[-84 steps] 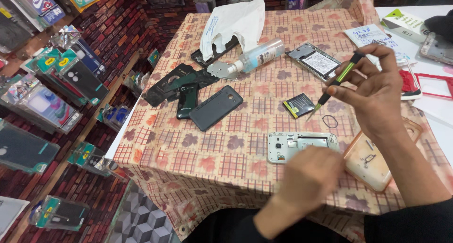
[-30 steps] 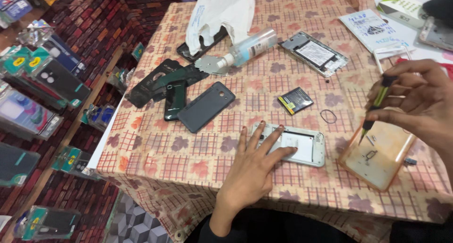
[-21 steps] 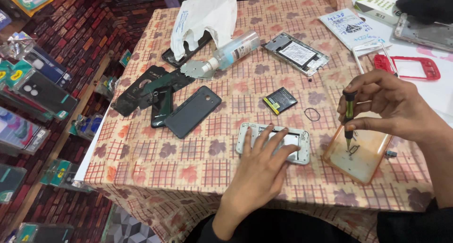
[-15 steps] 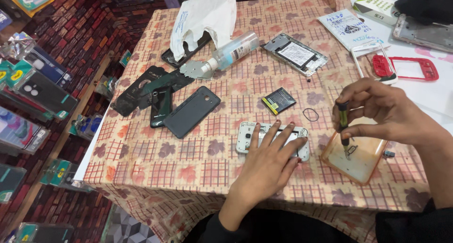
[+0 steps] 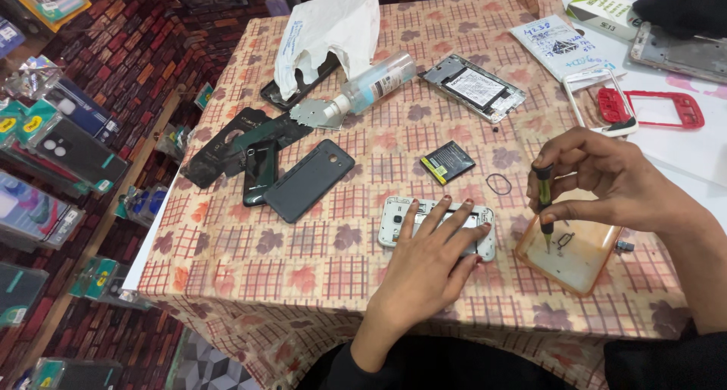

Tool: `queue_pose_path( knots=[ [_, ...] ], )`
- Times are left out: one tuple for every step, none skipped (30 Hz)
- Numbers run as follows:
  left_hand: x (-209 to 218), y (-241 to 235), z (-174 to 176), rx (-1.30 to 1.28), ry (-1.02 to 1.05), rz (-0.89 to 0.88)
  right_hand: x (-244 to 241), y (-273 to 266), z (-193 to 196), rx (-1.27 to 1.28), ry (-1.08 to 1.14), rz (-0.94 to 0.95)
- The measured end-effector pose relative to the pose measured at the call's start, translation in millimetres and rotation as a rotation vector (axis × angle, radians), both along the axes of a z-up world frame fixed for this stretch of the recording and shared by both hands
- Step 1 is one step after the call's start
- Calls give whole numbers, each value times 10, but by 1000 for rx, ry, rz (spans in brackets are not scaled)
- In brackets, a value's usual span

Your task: The person uses a screwdriver to remove screws from the back of a white mobile phone, then lifts the back cover to expose the internal components. The person continues to unscrew and remove parts from the phone's interior.

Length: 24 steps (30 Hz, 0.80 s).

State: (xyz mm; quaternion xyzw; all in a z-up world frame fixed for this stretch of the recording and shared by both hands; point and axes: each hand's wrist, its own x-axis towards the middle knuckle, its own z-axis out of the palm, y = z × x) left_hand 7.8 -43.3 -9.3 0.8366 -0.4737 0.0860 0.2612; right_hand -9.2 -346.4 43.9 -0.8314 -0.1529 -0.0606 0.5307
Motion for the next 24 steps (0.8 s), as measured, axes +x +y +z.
queue_pose_path(
  knots=[
    [3,2,2,-6,5,-4,-4,2,11,38,-39,36],
    [3,5,7,-12,10,-8,-7,11,25,77,-78,72],
    [2,10,14,-18,15,-12,-8,27,42,116,-117,108],
    [-4,24,21,-14,15,-14,-12,52,60,141,-107,57],
    [-13,49,29,-11,16,-17,-18,86,77,166,-98,6],
    [-20,73,39,-8,16,-20,-20,122,97,190,-88,-45],
    [-33,106,47,-23,49,-38,-13,167,110,190,-81,-121],
    [-51,146,52,-38,83,-56,-3,218,116,190,-73,-197],
    [-52,177,56,-53,116,-74,9,265,119,190,-65,-273],
    [-44,204,56,-62,124,-84,20,310,114,167,-51,-301],
    [-32,227,53,-72,131,-94,33,349,105,145,-37,-328],
    [-24,244,47,-81,140,-104,42,379,96,123,-21,-355],
    [-17,250,40,-88,139,-99,59,409,79,122,-22,-341],
    [-3,247,33,-96,137,-96,84,439,58,122,-25,-328],
    [3,245,28,-104,135,-93,105,468,34,121,-27,-315],
    [5,244,25,-104,134,-93,124,493,12,133,-24,-307],
    [1,244,23,-104,132,-92,137,518,-11,144,-21,-299],
    [-1,243,22,-105,130,-92,142,532,-29,156,-18,-291],
    [-3,245,22,-112,133,-93,147,544,-46,176,-9,-293],
    [-7,245,20,-119,137,-95,152,557,-64,196,0,-296],
    [-8,245,18,-126,141,-97,154,563,-76,216,10,-298],
    [-6,244,17,-121,142,-98,158,564,-82,214,12,-304],
    [0,243,15,-116,144,-100,164,565,-87,212,14,-311],
    [4,244,13,-110,146,-102,169,562,-91,211,17,-318]
  ],
)
